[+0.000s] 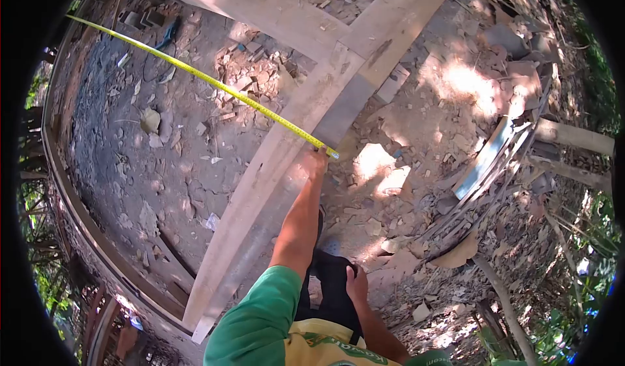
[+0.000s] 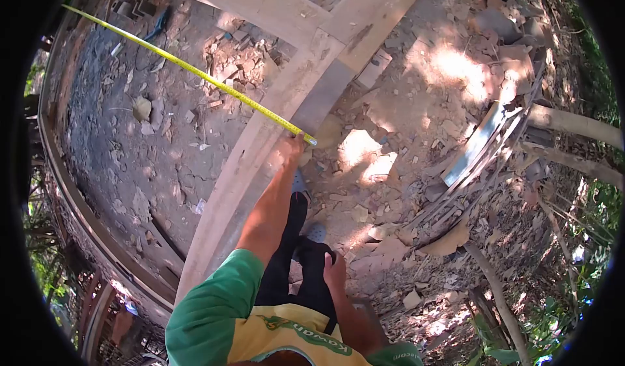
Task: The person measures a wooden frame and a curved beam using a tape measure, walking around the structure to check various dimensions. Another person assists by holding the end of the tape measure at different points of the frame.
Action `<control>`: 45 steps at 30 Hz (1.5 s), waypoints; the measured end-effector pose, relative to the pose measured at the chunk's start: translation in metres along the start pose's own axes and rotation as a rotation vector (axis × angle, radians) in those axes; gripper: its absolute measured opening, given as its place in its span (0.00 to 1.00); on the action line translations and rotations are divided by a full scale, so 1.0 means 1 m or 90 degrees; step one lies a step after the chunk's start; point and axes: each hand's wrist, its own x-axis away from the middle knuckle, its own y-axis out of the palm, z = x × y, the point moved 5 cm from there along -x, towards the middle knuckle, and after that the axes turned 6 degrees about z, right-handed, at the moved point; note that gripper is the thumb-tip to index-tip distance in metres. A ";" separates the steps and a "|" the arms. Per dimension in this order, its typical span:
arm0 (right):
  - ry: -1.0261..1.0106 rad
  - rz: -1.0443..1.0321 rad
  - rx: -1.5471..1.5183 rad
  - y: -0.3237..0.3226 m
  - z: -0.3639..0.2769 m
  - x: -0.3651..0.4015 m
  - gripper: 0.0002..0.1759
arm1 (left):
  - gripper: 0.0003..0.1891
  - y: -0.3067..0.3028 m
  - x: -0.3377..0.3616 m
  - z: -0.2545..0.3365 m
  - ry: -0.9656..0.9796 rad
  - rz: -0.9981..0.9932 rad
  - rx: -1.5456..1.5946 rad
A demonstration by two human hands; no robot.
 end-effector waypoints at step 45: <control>0.183 -0.022 0.373 -0.068 0.022 -0.085 0.26 | 0.17 0.009 -0.015 -0.001 0.014 0.220 -0.039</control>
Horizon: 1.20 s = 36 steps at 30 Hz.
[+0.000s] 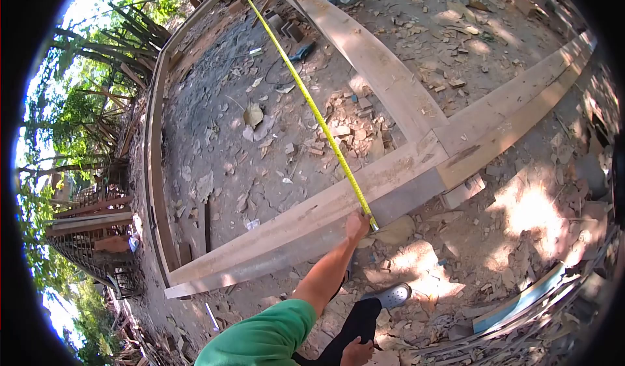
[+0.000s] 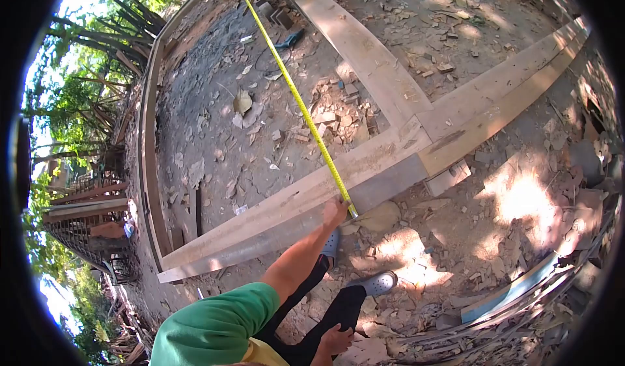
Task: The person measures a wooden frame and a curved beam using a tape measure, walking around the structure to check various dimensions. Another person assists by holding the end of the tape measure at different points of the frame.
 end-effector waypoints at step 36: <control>-0.005 0.001 0.024 -0.003 -0.002 0.000 0.24 | 0.15 0.006 -0.003 -0.006 0.008 0.038 -0.039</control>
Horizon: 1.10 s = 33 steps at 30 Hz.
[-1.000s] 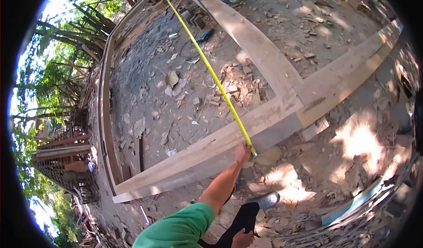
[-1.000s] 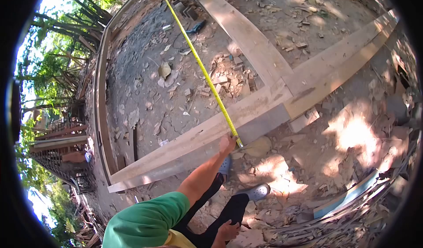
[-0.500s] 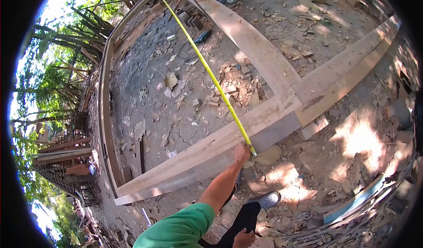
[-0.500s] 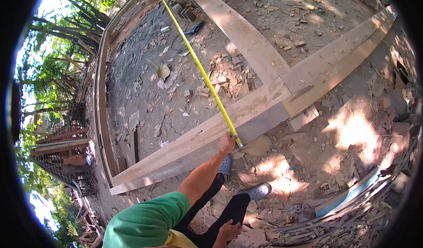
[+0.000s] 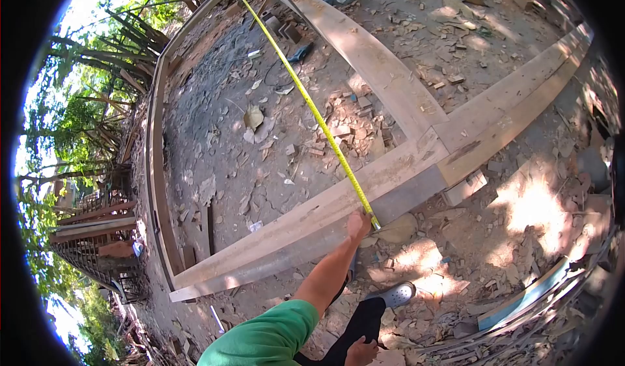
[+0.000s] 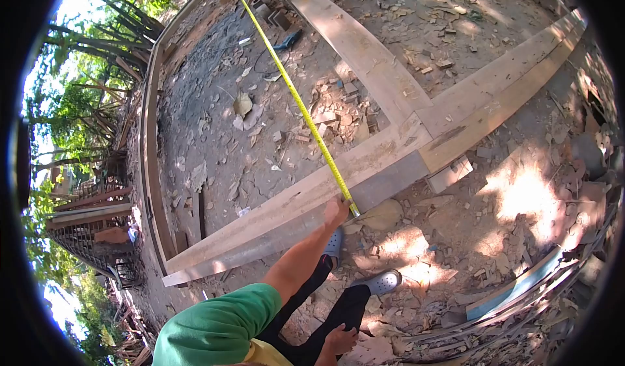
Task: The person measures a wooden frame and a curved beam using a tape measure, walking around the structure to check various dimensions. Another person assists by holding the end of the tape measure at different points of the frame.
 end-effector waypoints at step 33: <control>-0.003 0.010 -0.008 0.008 0.004 -0.004 0.24 | 0.16 -0.021 0.009 0.022 -0.005 -0.032 -0.032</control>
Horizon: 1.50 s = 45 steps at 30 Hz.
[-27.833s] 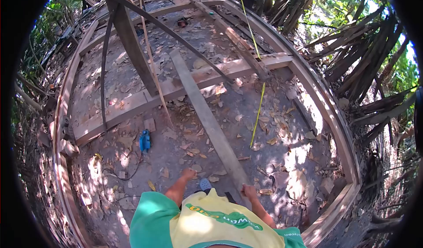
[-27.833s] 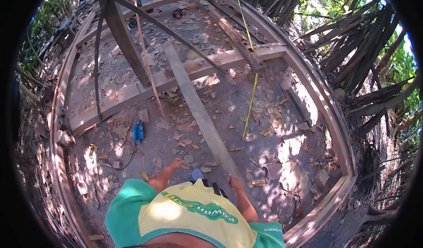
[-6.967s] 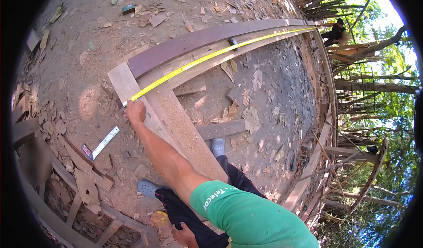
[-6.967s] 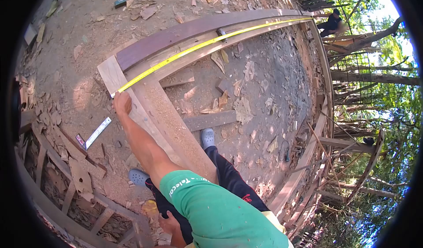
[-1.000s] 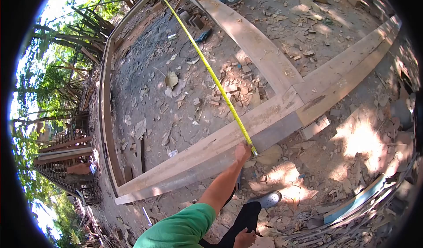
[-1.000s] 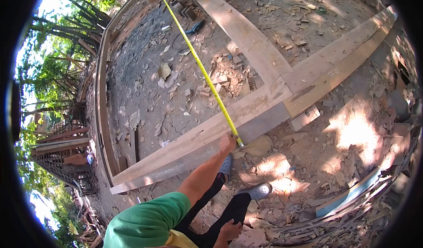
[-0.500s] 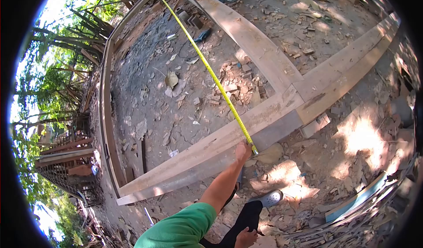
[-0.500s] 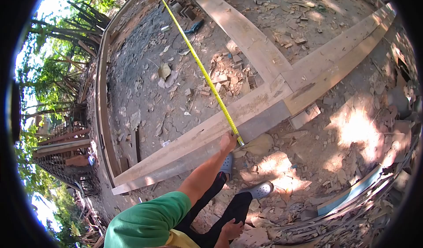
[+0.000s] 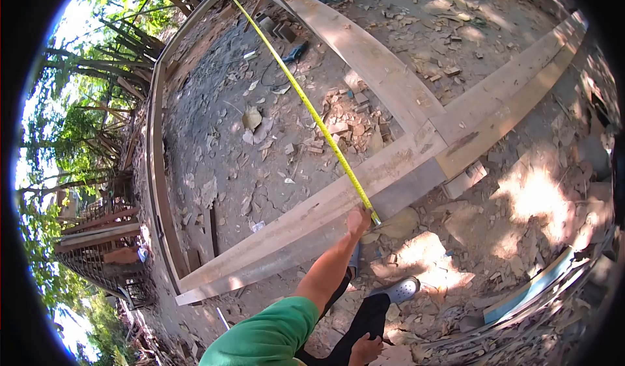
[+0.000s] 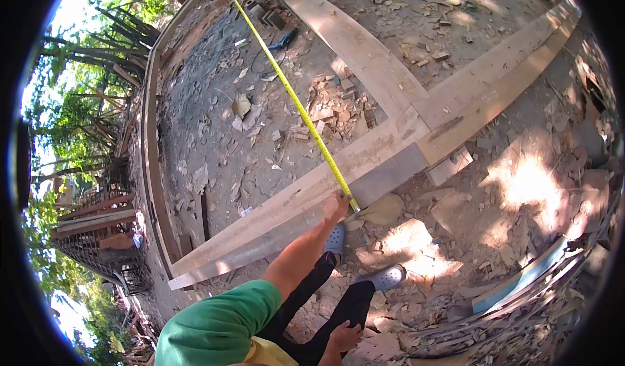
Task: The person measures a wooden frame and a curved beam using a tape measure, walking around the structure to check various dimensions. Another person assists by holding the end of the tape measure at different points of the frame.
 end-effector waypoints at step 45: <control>-0.067 0.016 0.012 0.003 0.027 -0.041 0.20 | 0.21 0.026 -0.016 -0.027 0.039 0.001 0.063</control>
